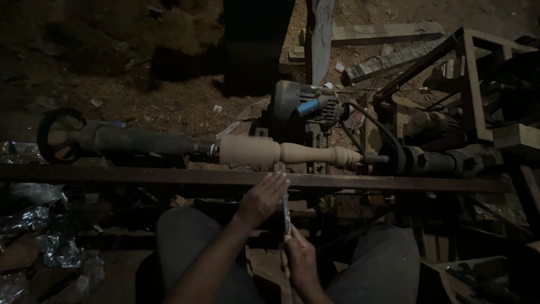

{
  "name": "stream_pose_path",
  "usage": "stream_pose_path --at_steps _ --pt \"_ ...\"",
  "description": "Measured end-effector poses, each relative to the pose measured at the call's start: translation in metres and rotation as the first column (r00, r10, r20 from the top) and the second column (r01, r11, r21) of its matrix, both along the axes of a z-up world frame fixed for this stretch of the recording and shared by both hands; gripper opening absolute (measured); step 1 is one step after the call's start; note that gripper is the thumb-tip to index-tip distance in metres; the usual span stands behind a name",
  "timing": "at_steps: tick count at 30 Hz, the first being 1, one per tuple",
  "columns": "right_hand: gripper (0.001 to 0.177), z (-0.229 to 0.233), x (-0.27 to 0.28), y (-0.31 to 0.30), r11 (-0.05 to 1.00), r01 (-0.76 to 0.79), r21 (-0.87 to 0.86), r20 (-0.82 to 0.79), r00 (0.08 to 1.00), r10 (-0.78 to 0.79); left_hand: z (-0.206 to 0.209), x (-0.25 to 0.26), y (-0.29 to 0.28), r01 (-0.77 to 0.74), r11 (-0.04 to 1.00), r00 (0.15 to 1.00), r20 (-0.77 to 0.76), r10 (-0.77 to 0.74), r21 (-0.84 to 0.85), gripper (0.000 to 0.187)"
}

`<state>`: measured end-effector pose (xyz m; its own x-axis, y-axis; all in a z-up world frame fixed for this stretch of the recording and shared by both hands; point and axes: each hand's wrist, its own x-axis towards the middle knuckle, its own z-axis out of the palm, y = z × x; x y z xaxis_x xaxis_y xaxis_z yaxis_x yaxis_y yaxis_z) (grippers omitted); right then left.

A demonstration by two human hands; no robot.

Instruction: The person uses a wood lathe and a handheld chisel to shape a wooden furniture leg, frequently stopping the machine to check the surface and remove wood shavings by hand.

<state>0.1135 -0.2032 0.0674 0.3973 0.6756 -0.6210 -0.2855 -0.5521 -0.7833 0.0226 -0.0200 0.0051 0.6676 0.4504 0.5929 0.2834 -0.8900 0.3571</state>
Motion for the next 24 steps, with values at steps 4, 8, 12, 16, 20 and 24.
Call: stream_pose_path --at_steps 4,8,12,16,20,24 --pt "0.059 -0.002 0.004 -0.002 0.999 0.013 0.043 -0.049 0.999 -0.011 0.000 0.003 -0.003 -0.023 1.000 1.000 0.013 0.023 0.003 0.045" --pt "0.060 -0.006 0.009 -0.005 0.999 -0.012 0.045 -0.050 0.999 0.014 0.001 0.004 -0.006 -0.032 0.999 0.999 -0.002 0.032 -0.003 0.048" --pt "0.060 -0.011 0.015 -0.007 0.999 0.028 0.020 -0.078 0.997 -0.026 0.003 0.005 -0.009 -0.028 0.999 0.999 0.014 0.029 -0.033 0.046" --pt "0.059 -0.009 0.021 -0.007 0.999 -0.019 0.040 -0.048 0.999 0.021 0.004 0.007 -0.013 -0.055 0.998 0.998 0.006 0.055 0.022 0.045" --pt "0.058 -0.001 0.027 -0.004 0.998 -0.057 -0.023 -0.047 0.997 0.056 0.004 0.010 -0.015 -0.091 0.995 0.996 -0.017 0.092 0.038 0.049" --pt "0.059 0.004 0.029 -0.003 0.998 -0.045 -0.045 -0.067 0.997 0.042 0.003 0.012 -0.018 -0.093 0.996 0.995 -0.022 0.093 0.007 0.050"
